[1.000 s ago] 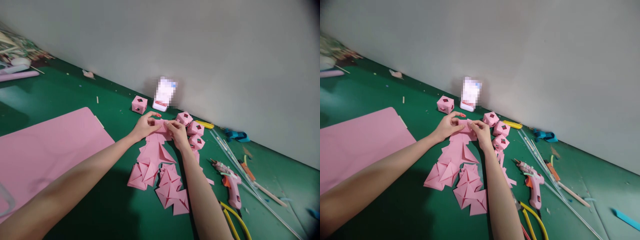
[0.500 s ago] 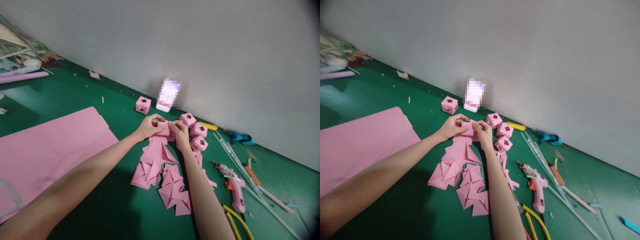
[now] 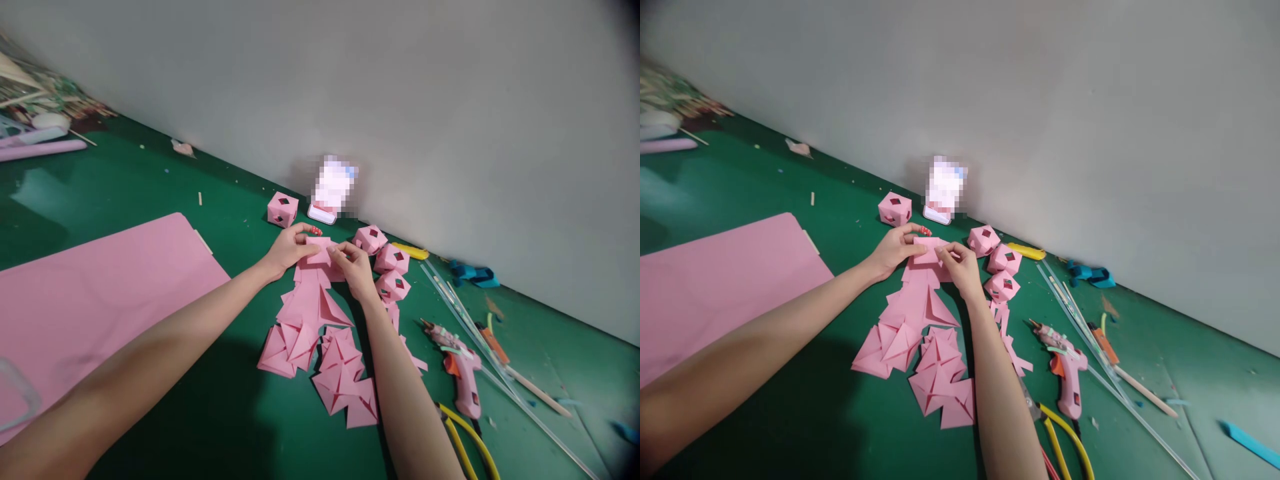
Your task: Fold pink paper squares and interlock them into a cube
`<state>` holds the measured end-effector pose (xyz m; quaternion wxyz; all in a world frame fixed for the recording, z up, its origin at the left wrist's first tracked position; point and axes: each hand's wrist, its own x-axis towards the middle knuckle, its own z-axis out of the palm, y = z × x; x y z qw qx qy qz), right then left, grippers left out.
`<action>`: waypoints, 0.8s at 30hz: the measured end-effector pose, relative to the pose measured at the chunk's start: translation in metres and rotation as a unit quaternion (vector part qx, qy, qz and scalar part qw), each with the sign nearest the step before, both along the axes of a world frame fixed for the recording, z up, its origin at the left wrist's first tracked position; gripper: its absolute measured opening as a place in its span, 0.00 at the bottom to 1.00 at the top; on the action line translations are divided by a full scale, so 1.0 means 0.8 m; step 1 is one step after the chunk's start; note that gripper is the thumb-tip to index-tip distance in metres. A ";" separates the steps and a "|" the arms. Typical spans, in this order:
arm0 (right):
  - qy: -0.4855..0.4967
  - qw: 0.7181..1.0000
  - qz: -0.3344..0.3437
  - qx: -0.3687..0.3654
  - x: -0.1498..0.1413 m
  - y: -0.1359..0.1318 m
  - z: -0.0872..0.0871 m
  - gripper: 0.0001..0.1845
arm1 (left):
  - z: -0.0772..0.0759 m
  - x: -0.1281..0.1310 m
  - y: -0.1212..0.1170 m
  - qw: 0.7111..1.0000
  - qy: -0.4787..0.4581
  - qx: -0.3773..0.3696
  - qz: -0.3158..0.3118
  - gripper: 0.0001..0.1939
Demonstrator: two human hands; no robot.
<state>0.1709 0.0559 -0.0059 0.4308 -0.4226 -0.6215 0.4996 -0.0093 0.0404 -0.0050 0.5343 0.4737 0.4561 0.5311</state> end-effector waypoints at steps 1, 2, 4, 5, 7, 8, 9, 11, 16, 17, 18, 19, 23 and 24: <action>-0.003 1.000 -0.001 0.000 0.000 0.000 0.000 0.20 | 0.001 0.000 0.000 1.000 -0.005 -0.001 0.001 0.18; -0.008 1.000 0.000 -0.003 0.000 0.000 -0.001 0.20 | 0.001 0.000 0.000 1.000 -0.012 -0.002 0.003 0.18; -0.019 1.000 0.006 -0.013 0.002 -0.001 -0.001 0.20 | 0.002 0.000 0.000 1.000 -0.019 -0.001 0.009 0.18; -0.024 1.000 0.010 -0.017 0.002 -0.001 -0.001 0.21 | 0.002 0.000 0.000 1.000 -0.016 0.001 0.012 0.18; -0.030 0.999 0.014 -0.015 0.003 -0.003 -0.001 0.20 | 0.001 -0.001 0.000 1.000 0.000 0.004 0.013 0.17; -0.031 0.999 0.012 -0.010 0.003 -0.003 -0.001 0.20 | 0.001 -0.001 0.000 1.000 0.008 0.004 0.012 0.17; -0.031 0.999 0.009 0.000 0.003 -0.004 -0.001 0.19 | 0.001 -0.001 0.000 1.000 0.015 0.002 0.012 0.18; -0.030 0.999 0.003 0.018 0.002 -0.006 0.001 0.18 | 0.002 -0.001 0.000 1.000 0.017 -0.005 0.013 0.18; -0.046 0.999 0.012 0.001 0.002 -0.008 0.004 0.18 | 0.004 -0.003 0.000 1.000 0.009 -0.020 0.020 0.19; -0.048 0.999 0.015 -0.005 0.002 -0.008 0.004 0.18 | 0.004 -0.003 0.000 1.000 0.007 -0.022 0.018 0.19; -0.050 0.999 0.018 -0.006 0.002 -0.008 0.004 0.18 | 0.004 -0.004 0.000 1.000 0.005 -0.023 0.016 0.19; -0.051 0.998 0.019 -0.004 0.003 -0.008 0.004 0.18 | 0.005 -0.004 0.000 1.000 0.002 -0.023 0.014 0.20; -0.064 0.998 0.005 0.012 0.001 -0.006 -0.001 0.19 | 0.005 -0.001 -0.001 0.999 -0.011 -0.031 0.034 0.22; -0.066 0.998 -0.002 0.014 0.000 -0.005 -0.002 0.19 | 0.005 0.001 -0.001 0.998 -0.014 -0.034 0.046 0.22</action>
